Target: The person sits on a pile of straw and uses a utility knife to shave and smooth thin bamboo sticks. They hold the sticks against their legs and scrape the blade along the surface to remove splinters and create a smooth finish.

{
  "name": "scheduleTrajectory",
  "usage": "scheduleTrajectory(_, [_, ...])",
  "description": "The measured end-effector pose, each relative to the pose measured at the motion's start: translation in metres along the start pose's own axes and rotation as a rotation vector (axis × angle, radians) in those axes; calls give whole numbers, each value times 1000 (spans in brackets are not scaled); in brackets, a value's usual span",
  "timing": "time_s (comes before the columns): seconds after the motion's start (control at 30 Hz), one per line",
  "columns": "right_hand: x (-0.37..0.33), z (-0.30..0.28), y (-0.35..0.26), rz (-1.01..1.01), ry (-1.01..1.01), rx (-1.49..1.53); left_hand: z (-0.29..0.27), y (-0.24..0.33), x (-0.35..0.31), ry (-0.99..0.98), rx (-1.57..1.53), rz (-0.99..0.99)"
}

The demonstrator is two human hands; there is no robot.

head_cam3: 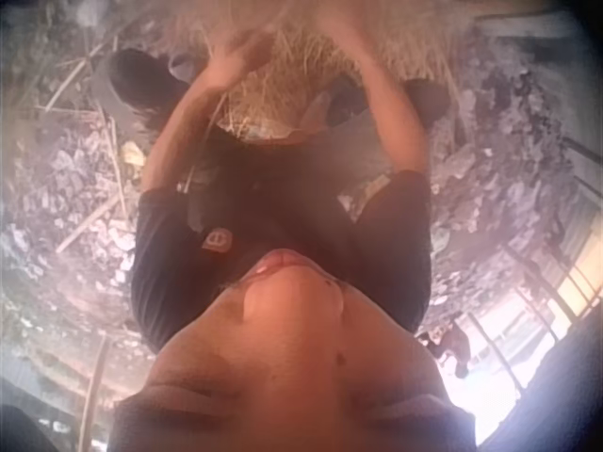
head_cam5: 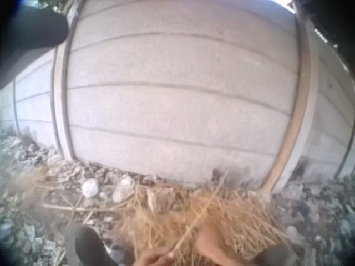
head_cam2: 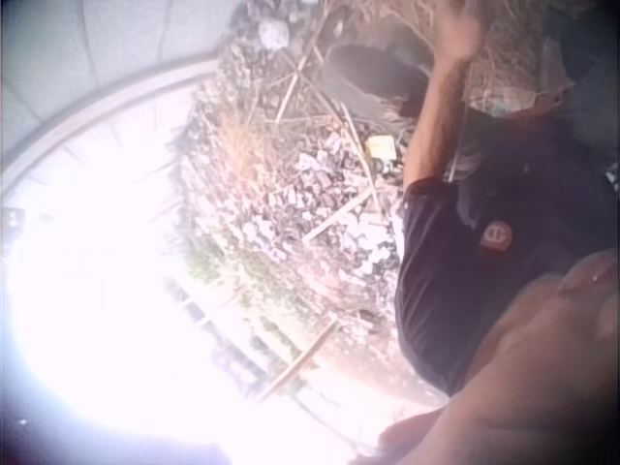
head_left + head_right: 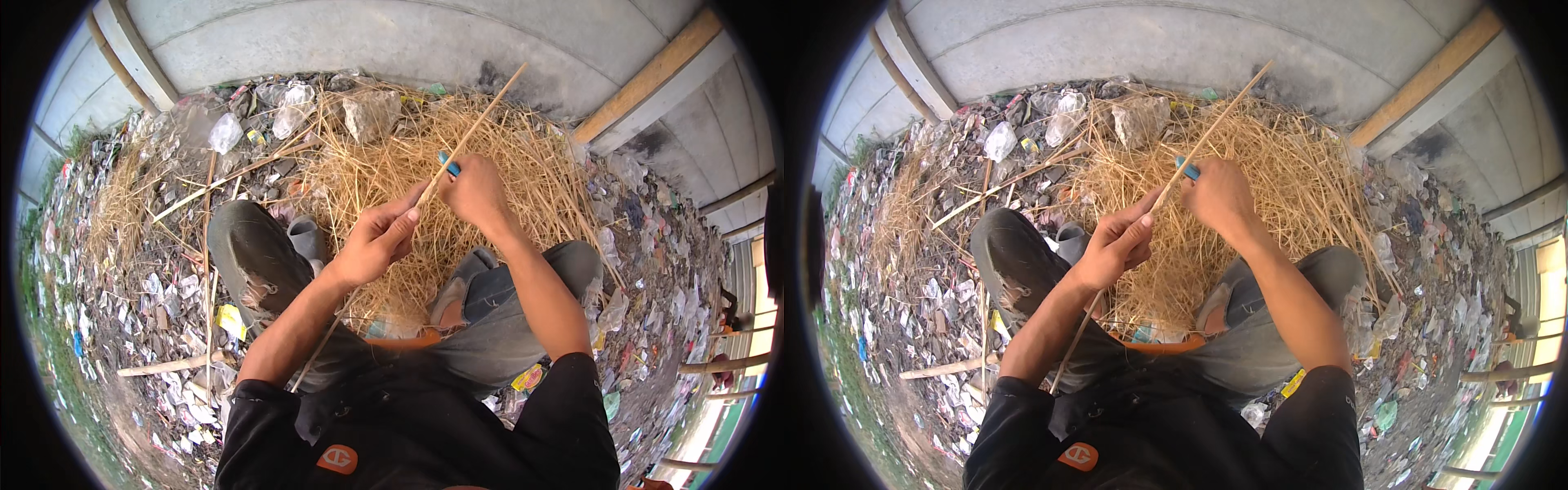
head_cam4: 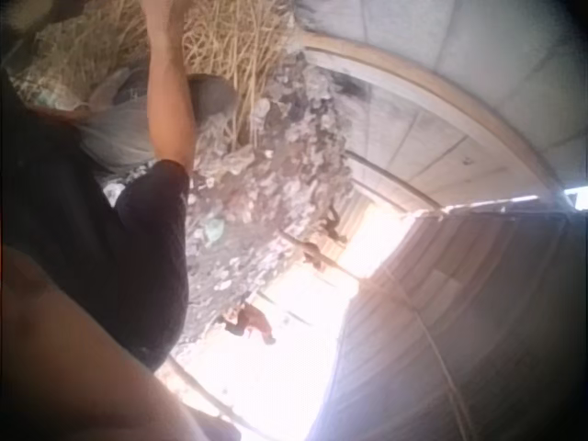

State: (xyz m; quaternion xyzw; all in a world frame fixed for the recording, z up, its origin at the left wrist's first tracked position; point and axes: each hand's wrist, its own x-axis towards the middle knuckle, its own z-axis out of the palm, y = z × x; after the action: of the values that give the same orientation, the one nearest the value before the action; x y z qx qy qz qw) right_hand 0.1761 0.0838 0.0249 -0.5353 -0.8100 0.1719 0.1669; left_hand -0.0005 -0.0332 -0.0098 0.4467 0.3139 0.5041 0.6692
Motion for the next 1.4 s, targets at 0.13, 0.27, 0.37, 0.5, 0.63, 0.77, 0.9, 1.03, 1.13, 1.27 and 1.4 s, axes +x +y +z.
scheduleTrajectory(0.13, [-4, 16, -5, -61, 5, -11, -6, 2, 0, 46, 11, 11])
scheduleTrajectory(0.27, [-2, -8, -11, 24, -37, 18, -11, 3, -1, 80, 25, 42])
scheduleTrajectory(0.37, [-9, -7, -4, 30, -4, 28, -8, 6, 0, 67, 46, 27])
scheduleTrajectory(0.5, [-15, -2, -12, 14, -35, 74, -12, 6, 1, 94, 32, 42])
scheduleTrajectory(0.63, [-15, -5, -10, -15, 10, 29, -10, 8, 3, 115, 28, 46])
scheduleTrajectory(0.77, [-15, -4, -12, -23, 13, 49, -13, 11, 1, 144, 52, 31])
scheduleTrajectory(0.9, [-18, -9, -20, -35, 0, 51, -16, 13, 0, 125, 54, 40])
scheduleTrajectory(1.03, [-20, -3, -25, -56, -32, 43, -9, 10, 3, 125, 73, 20])
scheduleTrajectory(1.13, [-12, 3, -17, -83, -5, 11, -7, 5, 4, 151, 11, -21])
scheduleTrajectory(1.27, [7, 18, -3, -25, 4, -31, -6, -6, 9, 188, -82, -58])
scheduleTrajectory(1.4, [27, 22, 5, -12, 31, -103, -8, -10, 14, 199, -140, -69])
